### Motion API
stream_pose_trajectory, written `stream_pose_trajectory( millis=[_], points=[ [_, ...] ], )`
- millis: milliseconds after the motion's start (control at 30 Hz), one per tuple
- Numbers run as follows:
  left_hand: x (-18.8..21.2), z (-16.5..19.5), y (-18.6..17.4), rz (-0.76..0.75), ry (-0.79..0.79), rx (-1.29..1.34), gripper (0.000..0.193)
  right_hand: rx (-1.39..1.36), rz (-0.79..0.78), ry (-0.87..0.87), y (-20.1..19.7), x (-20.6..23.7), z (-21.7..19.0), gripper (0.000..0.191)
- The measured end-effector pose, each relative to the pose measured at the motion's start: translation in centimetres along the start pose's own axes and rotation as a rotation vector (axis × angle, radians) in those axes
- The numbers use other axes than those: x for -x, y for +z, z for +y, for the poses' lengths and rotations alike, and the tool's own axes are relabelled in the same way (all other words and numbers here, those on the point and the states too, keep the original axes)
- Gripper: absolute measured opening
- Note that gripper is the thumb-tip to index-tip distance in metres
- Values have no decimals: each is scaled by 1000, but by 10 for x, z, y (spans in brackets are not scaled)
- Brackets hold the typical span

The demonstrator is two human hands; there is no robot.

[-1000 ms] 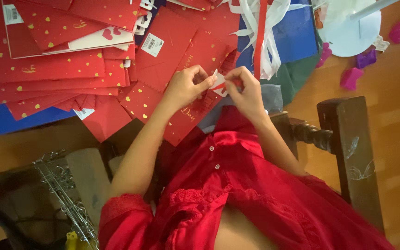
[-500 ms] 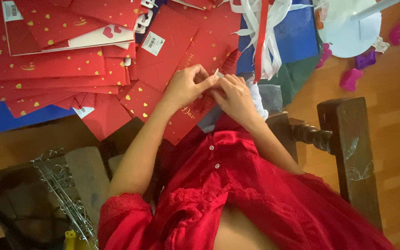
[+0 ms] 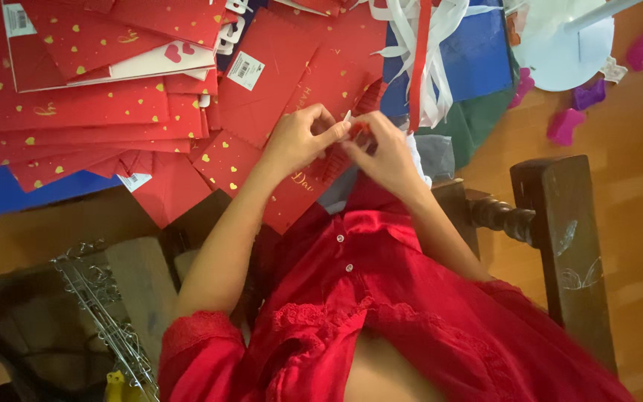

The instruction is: The person sits at a table covered with red Valentine's Day cards and attaches a white plastic hanger clip and red ribbon to each card by hand, folding and pressing the card flap, then sets the finished card on the pile and picks up the next one.

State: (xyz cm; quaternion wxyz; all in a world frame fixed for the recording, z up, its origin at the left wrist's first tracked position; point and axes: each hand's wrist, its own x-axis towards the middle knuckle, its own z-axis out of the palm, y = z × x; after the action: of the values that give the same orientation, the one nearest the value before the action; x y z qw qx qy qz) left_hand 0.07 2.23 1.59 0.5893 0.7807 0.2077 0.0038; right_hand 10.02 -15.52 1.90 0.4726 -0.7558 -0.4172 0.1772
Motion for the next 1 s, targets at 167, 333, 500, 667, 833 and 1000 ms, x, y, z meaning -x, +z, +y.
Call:
stream_pose_trajectory(
  millis=[167, 333, 500, 667, 833, 1000],
  points=[
    [1, -2, -1, 2, 11, -15, 48, 228, -42, -128, 7, 3, 0, 22],
    [1, 1, -1, -5, 10, 1, 48, 228, -4, -155, 14, 6, 8, 17],
    [2, 6, -3, -13, -15, -18, 49, 274, 5, -127, 17, 7, 16, 17],
    [3, 4, -2, -8, -12, -14, 50, 263, 33, -121, 20, 10, 20, 10],
    [-4, -12, 0, -78, -58, 63, 46, 254, 10, -78, 16, 10, 18, 10],
    [-7, -30, -1, -189, 12, 231, 26, 240, 12, -101, 15, 9, 13, 13]
  ],
)
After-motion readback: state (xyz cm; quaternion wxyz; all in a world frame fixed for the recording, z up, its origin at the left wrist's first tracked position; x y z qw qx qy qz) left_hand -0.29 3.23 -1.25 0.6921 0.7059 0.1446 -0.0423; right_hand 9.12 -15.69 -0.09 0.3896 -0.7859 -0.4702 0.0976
